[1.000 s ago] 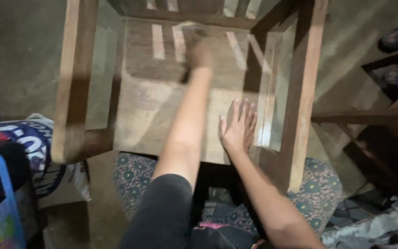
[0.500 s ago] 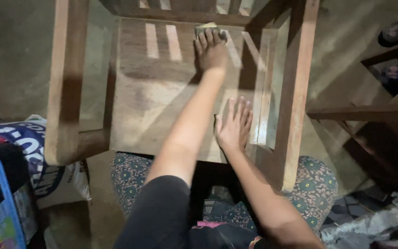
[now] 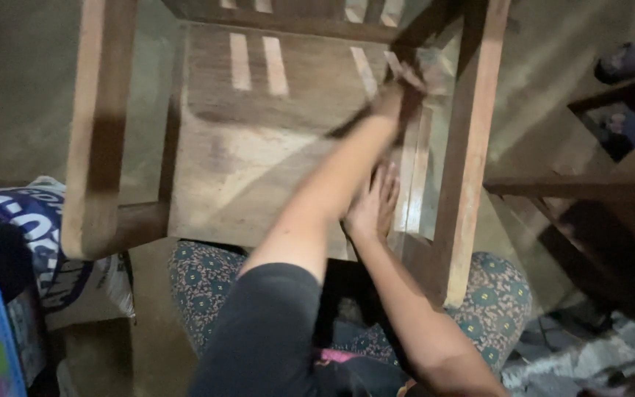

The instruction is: The person sands the wooden seat and frame of a chair using a piece of sandpaper.

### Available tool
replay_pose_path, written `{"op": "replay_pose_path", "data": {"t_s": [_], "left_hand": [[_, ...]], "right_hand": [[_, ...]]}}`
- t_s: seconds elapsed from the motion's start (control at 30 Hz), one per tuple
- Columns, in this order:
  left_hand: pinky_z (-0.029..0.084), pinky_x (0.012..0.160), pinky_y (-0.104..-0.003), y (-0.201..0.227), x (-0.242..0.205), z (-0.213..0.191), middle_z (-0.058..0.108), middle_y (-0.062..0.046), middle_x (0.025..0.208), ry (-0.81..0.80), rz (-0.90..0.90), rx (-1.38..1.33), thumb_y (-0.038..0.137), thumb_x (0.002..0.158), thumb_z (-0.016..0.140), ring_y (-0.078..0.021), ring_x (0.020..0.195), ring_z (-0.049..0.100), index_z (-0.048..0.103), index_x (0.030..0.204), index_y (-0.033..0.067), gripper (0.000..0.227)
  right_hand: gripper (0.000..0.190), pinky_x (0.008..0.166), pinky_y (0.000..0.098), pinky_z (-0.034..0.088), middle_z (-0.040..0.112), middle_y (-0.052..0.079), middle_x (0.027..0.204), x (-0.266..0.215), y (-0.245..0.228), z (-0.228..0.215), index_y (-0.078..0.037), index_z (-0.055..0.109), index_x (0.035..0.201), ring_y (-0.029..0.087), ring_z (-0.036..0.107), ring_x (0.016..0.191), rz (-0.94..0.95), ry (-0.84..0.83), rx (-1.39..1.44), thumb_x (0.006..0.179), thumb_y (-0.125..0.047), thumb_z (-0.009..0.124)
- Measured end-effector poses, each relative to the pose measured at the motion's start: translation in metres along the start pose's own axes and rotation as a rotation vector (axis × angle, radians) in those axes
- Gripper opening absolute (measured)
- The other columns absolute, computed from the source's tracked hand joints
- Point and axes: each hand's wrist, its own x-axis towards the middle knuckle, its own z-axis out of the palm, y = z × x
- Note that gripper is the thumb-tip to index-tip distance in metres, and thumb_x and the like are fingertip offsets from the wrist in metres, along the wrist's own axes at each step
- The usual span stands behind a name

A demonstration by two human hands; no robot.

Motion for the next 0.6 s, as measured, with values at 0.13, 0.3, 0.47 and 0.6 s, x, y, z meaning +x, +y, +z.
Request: {"op": "replay_pose_path", "data": {"t_s": [0.13, 0.3, 0.47, 0.6], "left_hand": [[0.052, 0.081, -0.036, -0.185, 0.051, -0.267, 0.068, -0.004, 0.098, -0.839, -0.615, -0.668, 0.042, 0.095, 0.056, -0.0202, 0.092, 0.065, 0.069, 0.096, 0.0223, 0.023], [0.010, 0.132, -0.040, -0.341, 0.056, -0.245, 0.026, -0.006, 0.173, -0.344, -0.529, 0.175, 0.005, 0.110, 0.034, -0.0253, 0.160, 0.022, 0.030, 0.166, 0.0099, 0.057], [0.053, 0.090, -0.039, -0.250, 0.059, -0.073, 0.073, -0.014, 0.112, -0.015, -0.573, -0.482, 0.008, 0.094, 0.049, -0.0293, 0.104, 0.070, 0.071, 0.121, 0.0074, 0.034], [0.055, 0.098, -0.041, -0.064, 0.041, -0.226, 0.070, -0.019, 0.135, -0.818, -0.426, -0.560, 0.045, 0.098, 0.038, -0.0353, 0.118, 0.071, 0.075, 0.118, 0.0141, 0.052]], "right_hand": [[0.076, 0.130, 0.0531, 0.009, 0.016, 0.019, 0.176, -0.005, -0.021, -0.051, -0.014, 0.022, 0.170, 0.041, 0.011, 0.162, 0.014, 0.002, 0.063, 0.107, -0.055, 0.038], [0.078, 0.131, 0.0530, 0.012, 0.015, 0.019, 0.176, -0.005, -0.020, -0.044, -0.014, 0.025, 0.170, 0.041, 0.014, 0.162, -0.002, 0.066, 0.031, 0.106, -0.055, 0.042], [0.080, 0.131, 0.0525, 0.007, 0.012, 0.019, 0.177, -0.004, -0.022, -0.051, -0.014, 0.019, 0.170, 0.039, 0.009, 0.163, 0.004, 0.022, 0.041, 0.105, -0.055, 0.040], [0.081, 0.131, 0.0536, 0.013, 0.022, 0.018, 0.175, -0.003, -0.020, -0.041, -0.014, 0.029, 0.169, 0.040, 0.015, 0.162, -0.021, 0.117, 0.034, 0.099, -0.047, 0.052]]}}
